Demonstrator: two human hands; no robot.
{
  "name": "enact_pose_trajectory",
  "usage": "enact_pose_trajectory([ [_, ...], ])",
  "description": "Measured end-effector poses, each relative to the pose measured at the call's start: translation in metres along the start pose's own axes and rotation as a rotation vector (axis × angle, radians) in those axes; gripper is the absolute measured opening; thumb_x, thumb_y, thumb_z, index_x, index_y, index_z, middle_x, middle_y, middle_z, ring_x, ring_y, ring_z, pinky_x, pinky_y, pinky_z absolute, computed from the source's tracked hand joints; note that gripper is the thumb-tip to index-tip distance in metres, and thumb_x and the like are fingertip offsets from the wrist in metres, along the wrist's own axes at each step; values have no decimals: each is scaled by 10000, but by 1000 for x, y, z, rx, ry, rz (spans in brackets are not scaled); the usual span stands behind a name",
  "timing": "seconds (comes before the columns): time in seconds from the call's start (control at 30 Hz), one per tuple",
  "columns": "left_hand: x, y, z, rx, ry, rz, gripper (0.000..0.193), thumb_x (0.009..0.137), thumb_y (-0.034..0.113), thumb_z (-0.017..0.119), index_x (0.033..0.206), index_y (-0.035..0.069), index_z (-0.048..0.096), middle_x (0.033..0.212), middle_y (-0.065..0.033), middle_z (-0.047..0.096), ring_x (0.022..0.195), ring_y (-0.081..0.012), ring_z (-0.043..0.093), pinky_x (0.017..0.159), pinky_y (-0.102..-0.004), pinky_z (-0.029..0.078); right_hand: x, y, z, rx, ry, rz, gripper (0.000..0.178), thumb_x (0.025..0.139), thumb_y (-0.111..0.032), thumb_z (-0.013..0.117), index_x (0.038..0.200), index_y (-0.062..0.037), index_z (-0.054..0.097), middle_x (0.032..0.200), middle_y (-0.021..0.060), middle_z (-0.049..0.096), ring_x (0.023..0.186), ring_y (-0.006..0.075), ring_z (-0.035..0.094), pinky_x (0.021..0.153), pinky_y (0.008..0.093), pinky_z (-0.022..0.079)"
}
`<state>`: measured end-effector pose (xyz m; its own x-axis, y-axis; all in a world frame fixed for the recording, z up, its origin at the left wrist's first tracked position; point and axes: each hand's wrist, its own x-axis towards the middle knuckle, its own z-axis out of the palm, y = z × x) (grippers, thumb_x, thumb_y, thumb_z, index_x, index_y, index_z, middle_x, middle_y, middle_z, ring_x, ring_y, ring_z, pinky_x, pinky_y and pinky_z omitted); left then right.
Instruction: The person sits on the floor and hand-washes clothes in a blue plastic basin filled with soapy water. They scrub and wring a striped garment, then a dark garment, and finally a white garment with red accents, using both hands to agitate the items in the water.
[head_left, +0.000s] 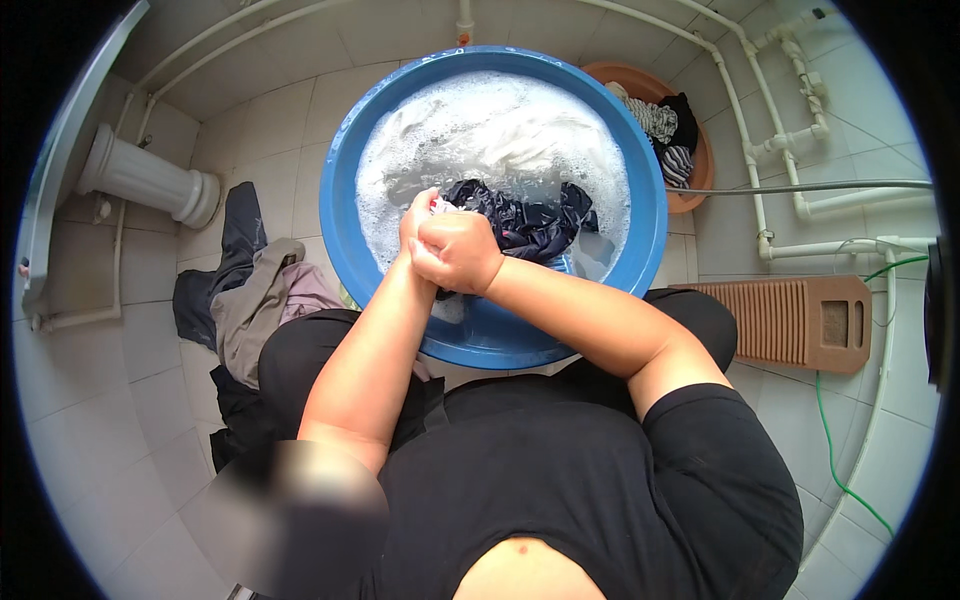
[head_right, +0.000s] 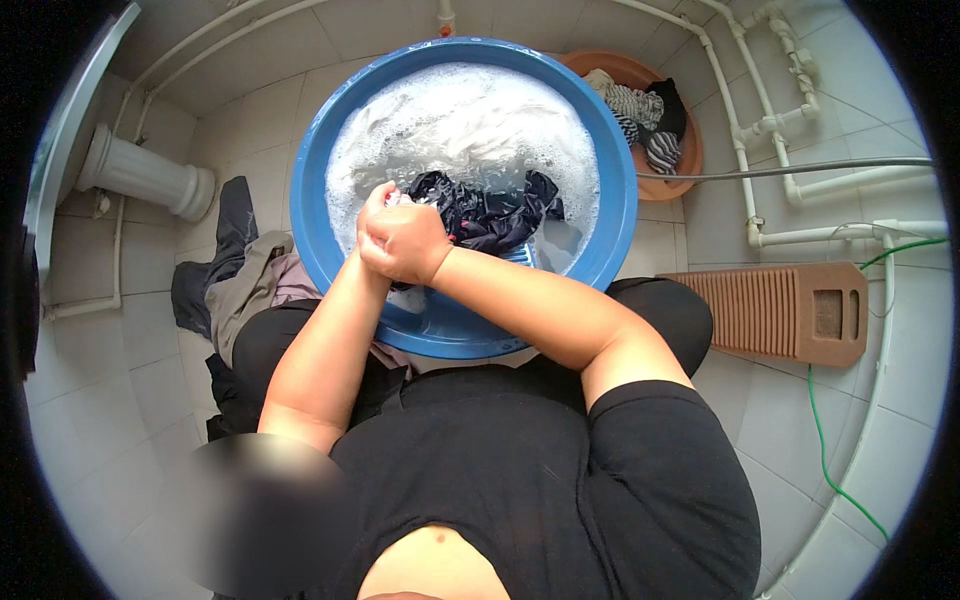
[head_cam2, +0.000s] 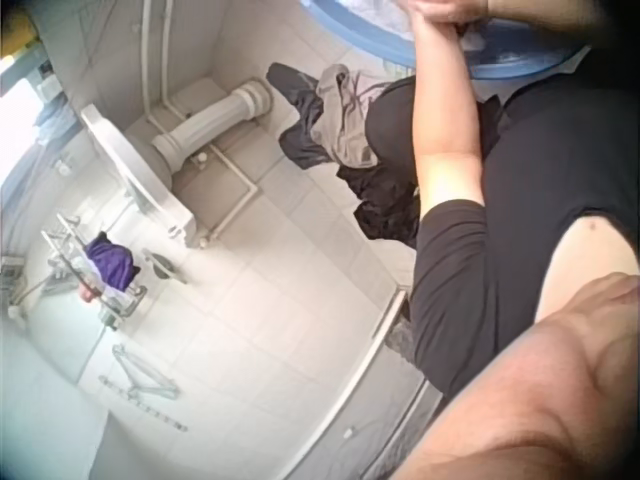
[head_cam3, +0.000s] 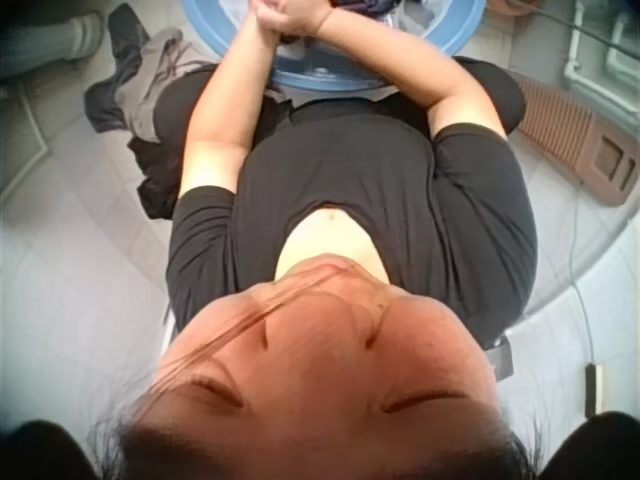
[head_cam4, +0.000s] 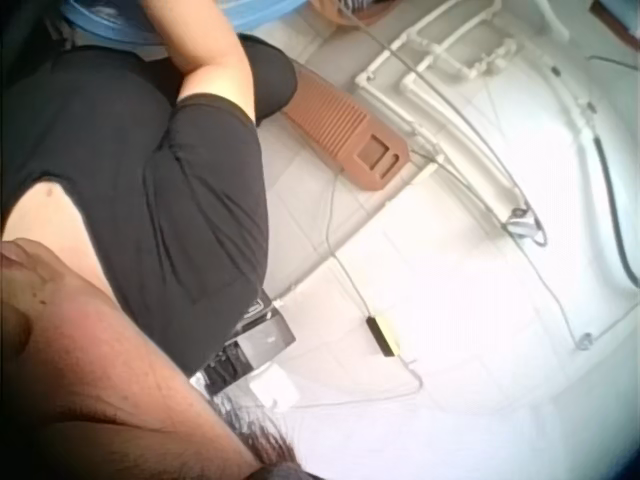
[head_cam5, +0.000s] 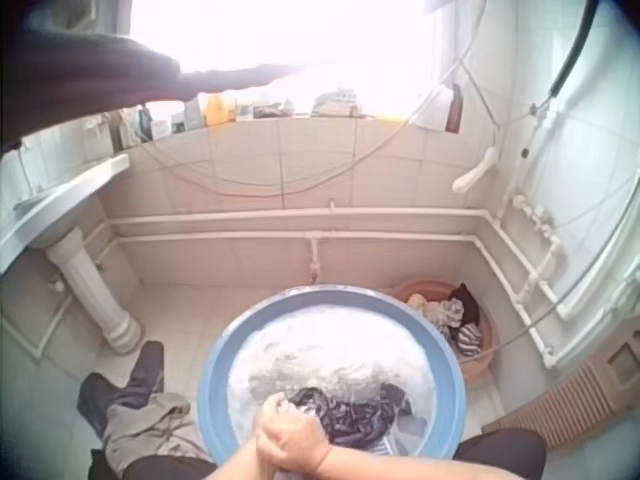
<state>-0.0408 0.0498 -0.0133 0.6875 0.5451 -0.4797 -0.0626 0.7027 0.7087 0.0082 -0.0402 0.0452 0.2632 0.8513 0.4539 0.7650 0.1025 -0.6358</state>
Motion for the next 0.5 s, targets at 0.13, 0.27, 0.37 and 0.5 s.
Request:
enact_pose_trajectory([
  [0.13,-19,21,35,-351,170,-224,307,844,320,438,900,65,598,873,-84,641,790,-249,617,761,-394,493,16,62,10,41,217,229,217,755,-296,584,673,-96,602,719,160,611,682,359,592,609,424,481],
  [0.27,-4,30,27,-383,80,-56,325,869,338,485,977,48,585,912,-103,637,833,-259,617,791,-414,493,21,118,-1,-201,165,576,384,797,-455,569,859,-78,601,910,161,635,868,345,601,754,438,469],
  [0.37,-3,33,23,-188,468,160,403,819,45,555,1195,68,412,1032,-128,546,880,-271,589,742,-431,528,19,109,-1,-304,-182,562,419,789,-478,575,939,-88,605,993,142,629,941,332,589,787,424,468],
  [0.5,7,16,9,-44,489,68,499,821,-27,499,1279,80,333,1114,-161,512,925,-267,575,745,-430,536,24,117,-10,-404,-390,649,364,773,-415,616,958,-102,627,1044,144,613,976,312,580,801,401,467],
])
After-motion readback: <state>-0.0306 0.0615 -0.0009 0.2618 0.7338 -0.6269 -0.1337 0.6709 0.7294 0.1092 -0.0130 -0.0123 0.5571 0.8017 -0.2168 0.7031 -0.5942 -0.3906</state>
